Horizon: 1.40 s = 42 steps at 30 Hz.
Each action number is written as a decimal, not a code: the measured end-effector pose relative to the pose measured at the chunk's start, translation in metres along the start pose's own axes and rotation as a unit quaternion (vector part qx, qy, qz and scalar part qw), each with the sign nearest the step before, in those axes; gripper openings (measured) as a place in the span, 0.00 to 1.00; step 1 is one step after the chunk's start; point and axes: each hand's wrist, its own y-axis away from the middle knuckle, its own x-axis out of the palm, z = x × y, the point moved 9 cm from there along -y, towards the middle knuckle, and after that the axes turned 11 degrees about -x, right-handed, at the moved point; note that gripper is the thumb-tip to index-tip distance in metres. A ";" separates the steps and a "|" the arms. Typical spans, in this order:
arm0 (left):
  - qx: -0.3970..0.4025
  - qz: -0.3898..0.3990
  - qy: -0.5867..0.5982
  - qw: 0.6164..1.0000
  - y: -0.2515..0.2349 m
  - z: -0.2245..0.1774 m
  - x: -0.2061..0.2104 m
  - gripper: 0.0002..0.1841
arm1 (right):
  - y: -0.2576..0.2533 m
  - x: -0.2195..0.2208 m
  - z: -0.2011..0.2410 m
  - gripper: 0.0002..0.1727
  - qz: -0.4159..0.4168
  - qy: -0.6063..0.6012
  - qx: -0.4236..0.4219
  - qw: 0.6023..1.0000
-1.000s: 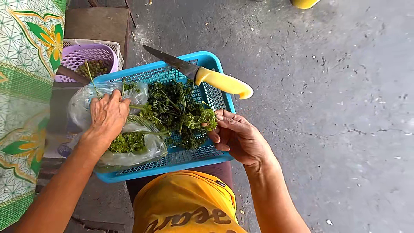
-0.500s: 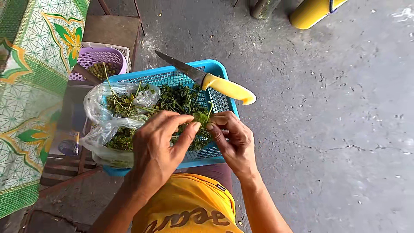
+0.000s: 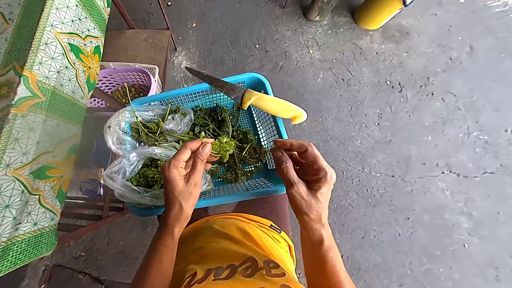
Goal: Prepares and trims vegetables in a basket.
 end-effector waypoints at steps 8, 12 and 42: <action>0.030 0.024 0.039 0.999 0.004 -0.005 -0.001 0.11 | 0.006 0.044 0.002 0.19 0.082 -0.206 0.089 0.971; 0.029 0.027 0.054 0.998 0.005 -0.005 -0.003 0.11 | 0.010 0.062 0.007 0.24 0.140 -0.257 0.118 0.949; -0.137 0.107 0.311 0.934 0.007 0.018 0.017 0.13 | 0.013 0.065 0.024 0.15 0.141 -0.147 -0.019 0.979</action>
